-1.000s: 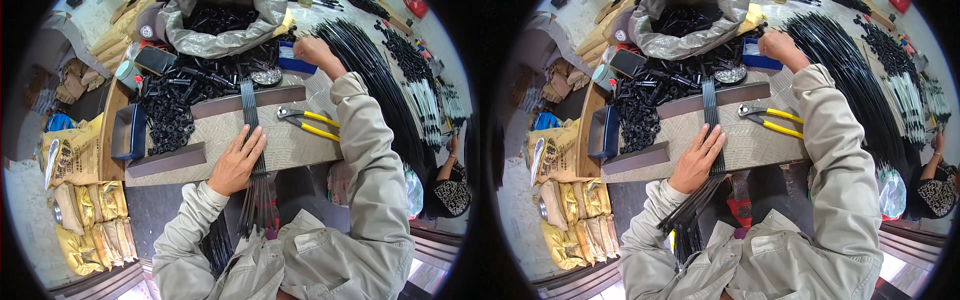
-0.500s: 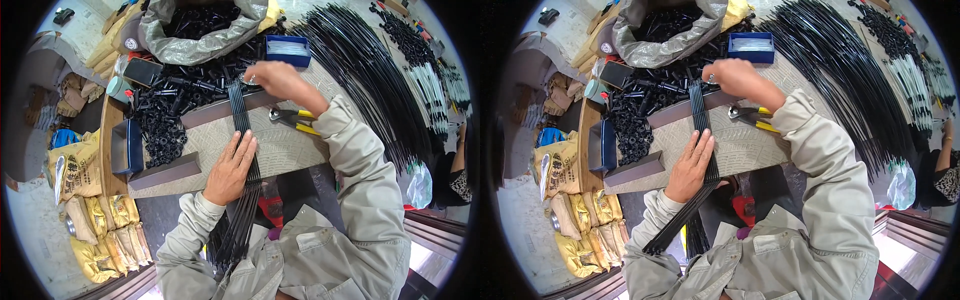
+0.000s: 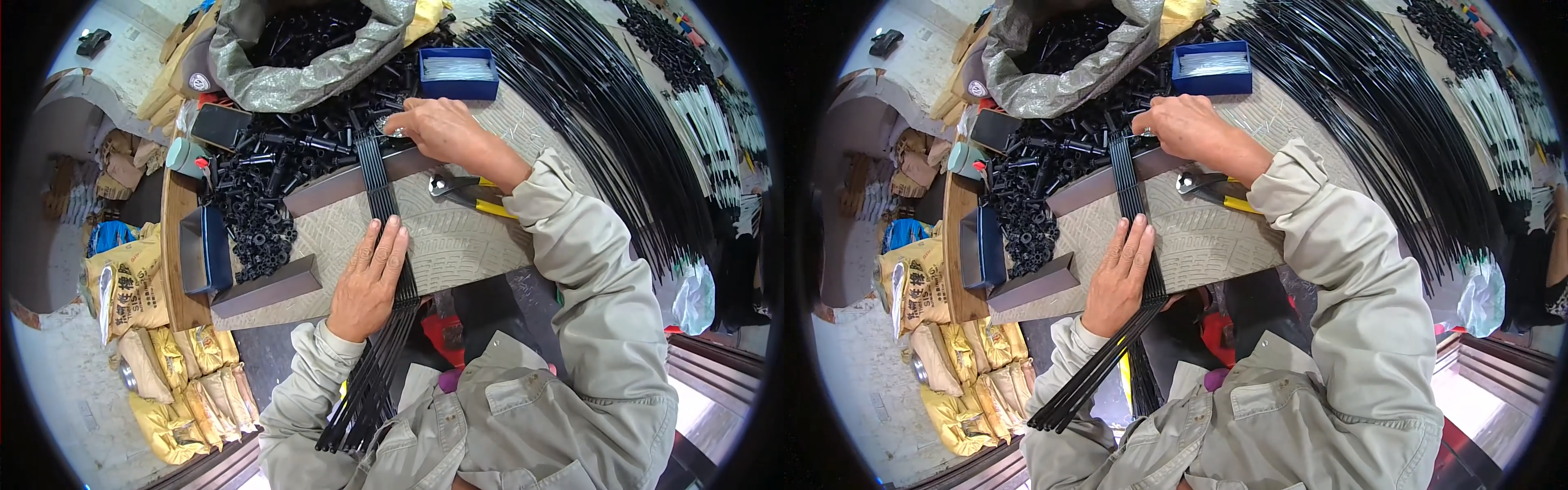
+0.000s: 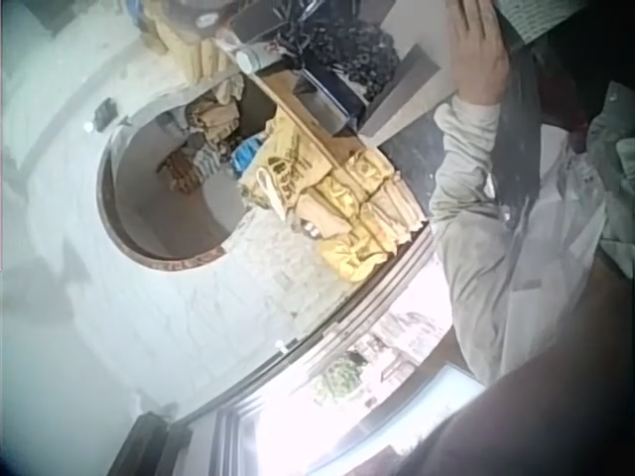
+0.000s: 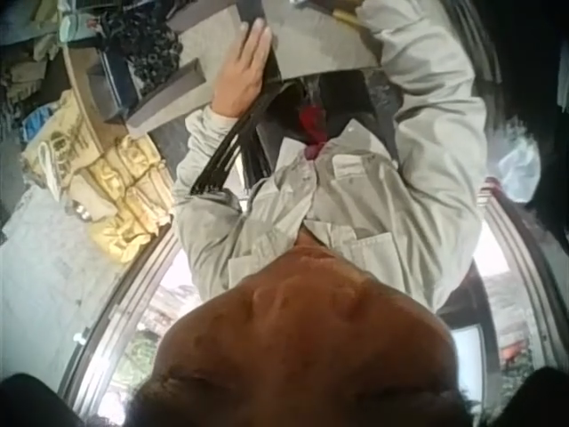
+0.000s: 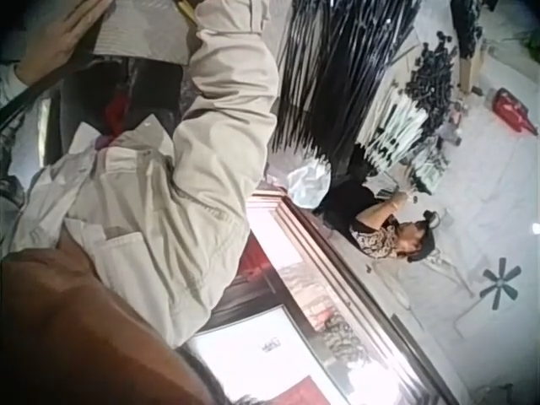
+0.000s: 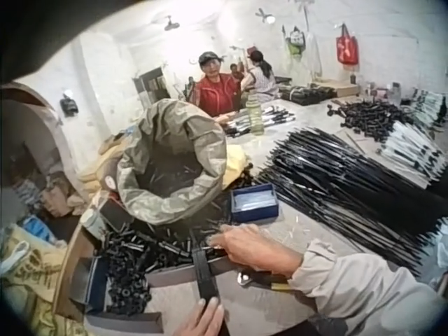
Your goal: Assemble plastic connectors and bundles of black rods at a workbench.
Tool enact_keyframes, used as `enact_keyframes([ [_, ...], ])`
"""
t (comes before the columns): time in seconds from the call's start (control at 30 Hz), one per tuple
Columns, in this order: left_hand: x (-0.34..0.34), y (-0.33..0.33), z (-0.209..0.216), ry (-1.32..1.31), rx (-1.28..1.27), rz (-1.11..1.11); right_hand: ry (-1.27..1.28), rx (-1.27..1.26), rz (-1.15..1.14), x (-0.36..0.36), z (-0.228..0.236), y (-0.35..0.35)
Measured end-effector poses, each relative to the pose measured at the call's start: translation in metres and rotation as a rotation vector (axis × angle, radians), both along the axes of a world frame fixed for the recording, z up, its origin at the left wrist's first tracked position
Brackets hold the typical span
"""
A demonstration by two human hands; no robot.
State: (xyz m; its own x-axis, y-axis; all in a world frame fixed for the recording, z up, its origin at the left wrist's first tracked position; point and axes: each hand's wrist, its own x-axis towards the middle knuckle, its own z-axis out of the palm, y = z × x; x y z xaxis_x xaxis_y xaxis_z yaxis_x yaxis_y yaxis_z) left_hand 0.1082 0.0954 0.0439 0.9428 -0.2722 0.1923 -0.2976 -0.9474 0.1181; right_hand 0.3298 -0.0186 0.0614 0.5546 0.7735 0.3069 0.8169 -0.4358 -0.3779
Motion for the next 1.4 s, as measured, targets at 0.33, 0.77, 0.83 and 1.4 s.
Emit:
enact_keyframes([
  [0.33,0.000,-0.002,-0.001,-0.002,-0.026,0.017,-0.173,0.118,0.108,0.010,-0.013,0.012],
  [0.77,-0.005,0.004,0.001,-0.033,-0.009,0.002,-0.121,0.030,-0.024,0.004,-0.007,0.001],
  [0.83,-0.005,0.004,0.000,-0.051,0.028,-0.007,-0.101,0.005,0.009,0.009,-0.002,-0.007],
  [1.4,-0.008,0.005,0.002,-0.032,-0.110,-0.036,-0.119,0.091,0.058,0.009,0.003,0.002],
])
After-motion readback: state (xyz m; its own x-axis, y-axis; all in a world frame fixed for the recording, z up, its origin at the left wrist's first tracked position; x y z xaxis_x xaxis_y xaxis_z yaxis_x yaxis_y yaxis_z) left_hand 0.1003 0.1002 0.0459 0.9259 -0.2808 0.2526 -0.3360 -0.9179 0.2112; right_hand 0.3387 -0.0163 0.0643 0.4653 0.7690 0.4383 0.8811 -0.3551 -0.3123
